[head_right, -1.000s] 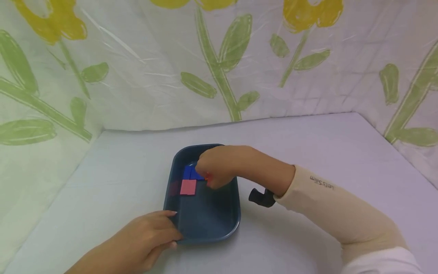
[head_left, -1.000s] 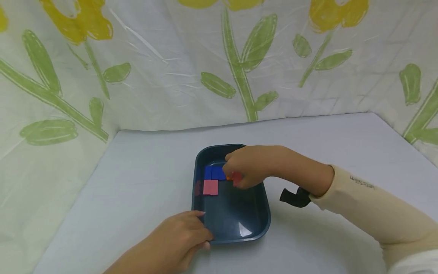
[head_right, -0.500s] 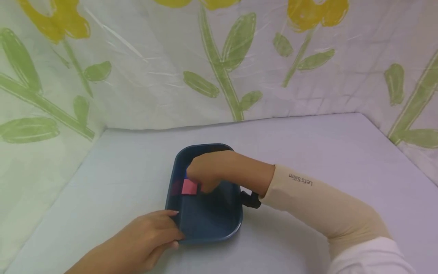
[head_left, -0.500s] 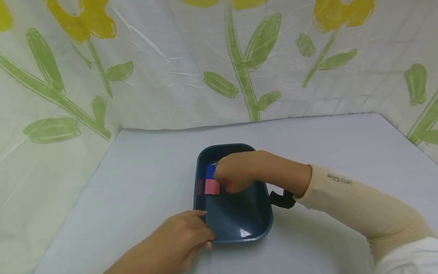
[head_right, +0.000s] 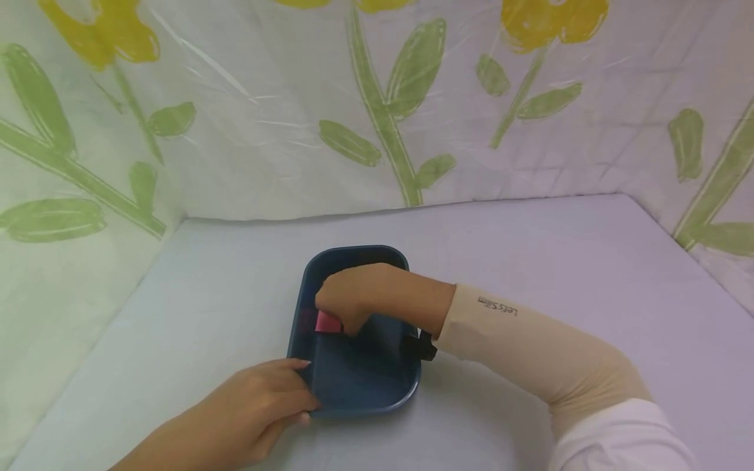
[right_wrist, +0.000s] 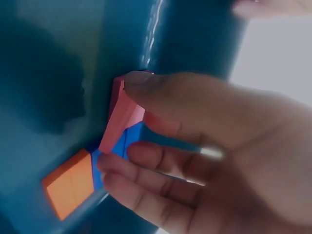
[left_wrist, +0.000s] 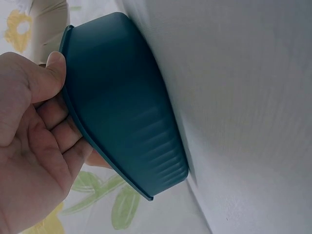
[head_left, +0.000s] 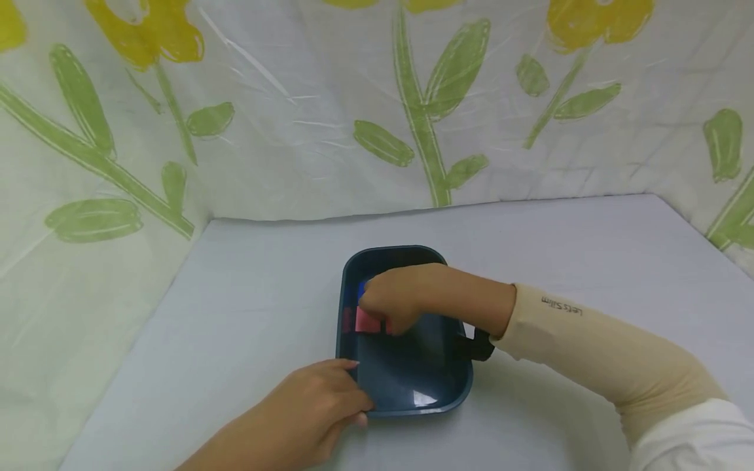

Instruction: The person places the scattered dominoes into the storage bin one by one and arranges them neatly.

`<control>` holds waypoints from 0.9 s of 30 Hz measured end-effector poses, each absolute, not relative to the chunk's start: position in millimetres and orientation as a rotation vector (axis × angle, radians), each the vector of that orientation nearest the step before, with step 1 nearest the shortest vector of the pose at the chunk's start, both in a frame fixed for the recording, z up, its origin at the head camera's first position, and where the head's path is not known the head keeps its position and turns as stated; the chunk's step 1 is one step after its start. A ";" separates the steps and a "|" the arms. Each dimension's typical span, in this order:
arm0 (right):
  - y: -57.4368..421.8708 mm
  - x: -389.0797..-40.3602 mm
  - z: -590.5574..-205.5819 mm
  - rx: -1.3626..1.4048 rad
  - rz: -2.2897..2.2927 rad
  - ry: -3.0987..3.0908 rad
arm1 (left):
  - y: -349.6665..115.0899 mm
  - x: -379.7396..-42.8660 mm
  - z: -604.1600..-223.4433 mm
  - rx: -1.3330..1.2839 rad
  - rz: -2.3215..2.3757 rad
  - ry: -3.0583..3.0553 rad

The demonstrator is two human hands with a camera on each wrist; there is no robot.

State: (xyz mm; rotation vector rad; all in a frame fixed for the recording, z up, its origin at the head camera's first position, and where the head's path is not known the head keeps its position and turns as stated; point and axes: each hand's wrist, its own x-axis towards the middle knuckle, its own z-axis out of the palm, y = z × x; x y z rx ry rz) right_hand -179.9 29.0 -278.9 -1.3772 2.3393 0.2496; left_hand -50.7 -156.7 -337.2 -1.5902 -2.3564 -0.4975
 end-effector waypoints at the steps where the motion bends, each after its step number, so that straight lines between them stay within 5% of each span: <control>1: 28.0 -180.2 -279.7 -1.374 0.252 2.338 | -156.5 -50.7 -337.3 -1.590 -0.496 -2.353; 27: 16.1 -171.1 -290.3 -1.337 0.486 2.450 | -153.5 -49.5 -331.3 -1.581 -0.528 -2.479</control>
